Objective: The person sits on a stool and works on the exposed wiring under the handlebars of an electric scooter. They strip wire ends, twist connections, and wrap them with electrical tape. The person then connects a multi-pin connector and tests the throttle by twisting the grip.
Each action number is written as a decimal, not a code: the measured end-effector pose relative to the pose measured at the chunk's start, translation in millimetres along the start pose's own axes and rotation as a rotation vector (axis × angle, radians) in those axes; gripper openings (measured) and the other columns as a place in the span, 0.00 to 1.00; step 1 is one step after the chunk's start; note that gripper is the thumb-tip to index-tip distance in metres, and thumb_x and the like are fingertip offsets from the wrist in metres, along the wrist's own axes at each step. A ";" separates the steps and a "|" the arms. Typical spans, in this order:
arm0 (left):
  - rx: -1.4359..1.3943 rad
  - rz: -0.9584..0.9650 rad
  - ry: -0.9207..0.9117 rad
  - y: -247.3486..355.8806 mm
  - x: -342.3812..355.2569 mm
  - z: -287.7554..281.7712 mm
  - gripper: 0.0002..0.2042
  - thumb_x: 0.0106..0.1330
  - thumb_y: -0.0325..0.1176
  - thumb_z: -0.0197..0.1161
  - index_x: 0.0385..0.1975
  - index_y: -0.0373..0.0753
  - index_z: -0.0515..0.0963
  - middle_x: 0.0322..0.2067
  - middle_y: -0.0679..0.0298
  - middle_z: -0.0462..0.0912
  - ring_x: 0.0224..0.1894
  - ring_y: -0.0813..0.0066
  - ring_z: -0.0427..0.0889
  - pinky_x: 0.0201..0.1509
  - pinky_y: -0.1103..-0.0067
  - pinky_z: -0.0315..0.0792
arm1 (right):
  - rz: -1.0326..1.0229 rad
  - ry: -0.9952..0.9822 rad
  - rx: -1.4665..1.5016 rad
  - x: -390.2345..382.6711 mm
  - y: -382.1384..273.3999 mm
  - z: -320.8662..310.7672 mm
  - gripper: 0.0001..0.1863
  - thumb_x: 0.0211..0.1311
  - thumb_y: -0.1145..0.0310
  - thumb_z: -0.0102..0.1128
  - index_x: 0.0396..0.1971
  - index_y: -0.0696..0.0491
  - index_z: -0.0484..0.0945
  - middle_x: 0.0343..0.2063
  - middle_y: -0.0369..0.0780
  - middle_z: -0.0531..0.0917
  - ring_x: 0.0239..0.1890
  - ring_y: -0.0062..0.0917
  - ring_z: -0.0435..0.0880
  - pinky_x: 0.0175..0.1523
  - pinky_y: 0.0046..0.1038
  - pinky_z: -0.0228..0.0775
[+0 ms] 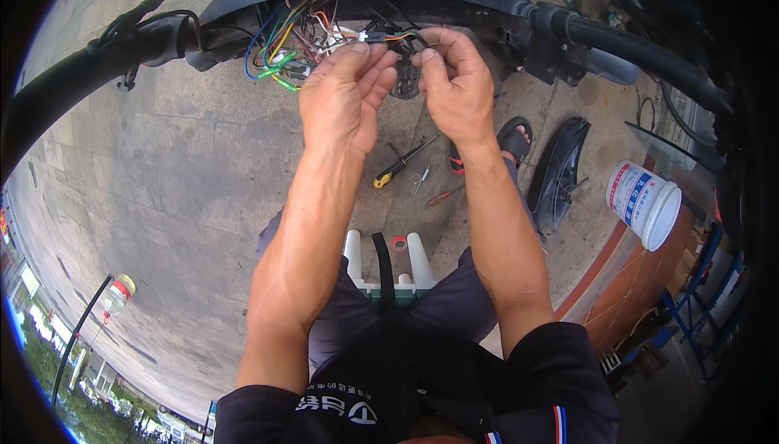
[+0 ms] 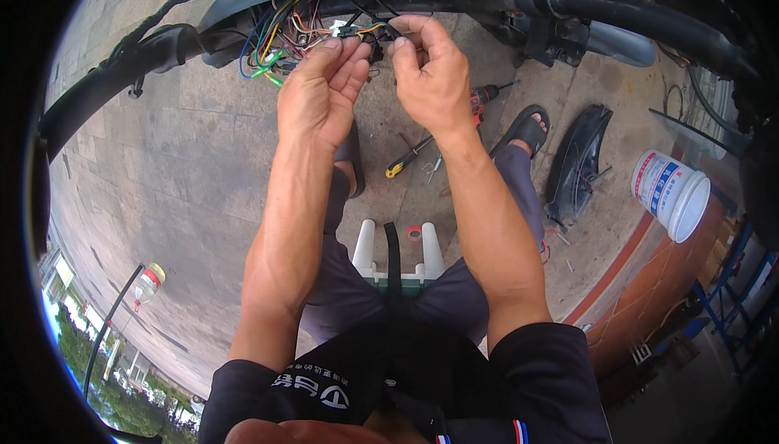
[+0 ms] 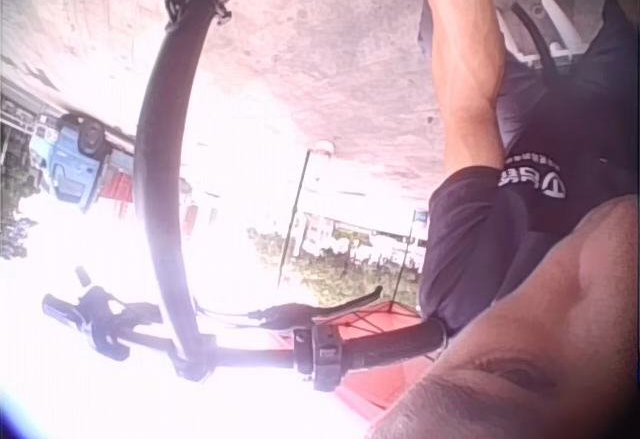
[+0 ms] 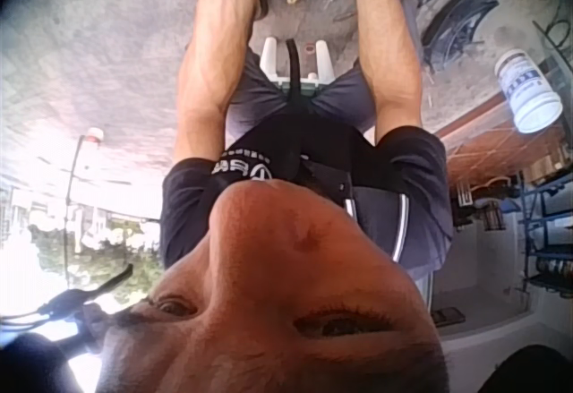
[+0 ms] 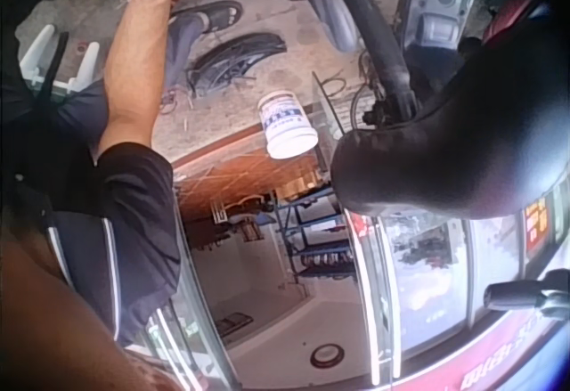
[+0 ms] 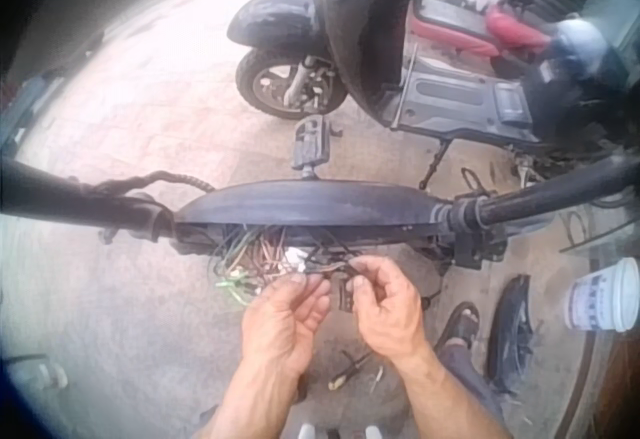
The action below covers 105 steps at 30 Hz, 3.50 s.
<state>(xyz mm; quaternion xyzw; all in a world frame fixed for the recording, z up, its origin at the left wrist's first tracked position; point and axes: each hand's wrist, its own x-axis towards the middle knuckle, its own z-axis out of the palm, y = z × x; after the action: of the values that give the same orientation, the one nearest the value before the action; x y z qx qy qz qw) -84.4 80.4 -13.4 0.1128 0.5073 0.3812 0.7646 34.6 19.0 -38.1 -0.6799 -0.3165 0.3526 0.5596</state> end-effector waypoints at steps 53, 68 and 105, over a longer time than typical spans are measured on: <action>-0.253 0.010 -0.097 -1.8 6.2 -8.3 0.03 0.69 0.28 0.57 0.38 0.39 0.71 0.40 0.59 0.80 0.43 0.64 0.81 0.47 0.69 0.75 | -0.355 -0.102 -0.186 0.4 -6.7 -2.1 0.10 0.57 0.81 0.64 0.38 0.54 0.82 0.34 0.35 0.80 0.29 0.13 0.76 0.31 0.16 0.69; -0.459 -0.084 -0.064 6.1 5.0 -3.9 0.07 0.68 0.29 0.46 0.39 0.37 0.71 0.41 0.56 0.78 0.42 0.61 0.77 0.52 0.65 0.73 | -0.413 -0.131 -0.125 -0.5 -6.0 2.3 0.10 0.54 0.83 0.64 0.36 0.54 0.83 0.34 0.38 0.79 0.30 0.20 0.81 0.32 0.21 0.75; -0.293 -0.025 -0.003 1.3 8.6 -9.5 0.04 0.69 0.30 0.57 0.38 0.37 0.75 0.35 0.60 0.80 0.41 0.63 0.79 0.49 0.67 0.74 | -0.238 -0.123 -0.299 -0.1 -7.3 -0.1 0.07 0.61 0.73 0.60 0.37 0.58 0.81 0.30 0.45 0.84 0.31 0.35 0.84 0.37 0.29 0.74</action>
<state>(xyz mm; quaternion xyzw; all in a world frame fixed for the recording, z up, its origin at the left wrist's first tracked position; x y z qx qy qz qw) -91.6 85.2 -22.9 -0.0057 0.4464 0.4412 0.7785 34.4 20.1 -30.9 -0.6903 -0.4771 0.2739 0.4700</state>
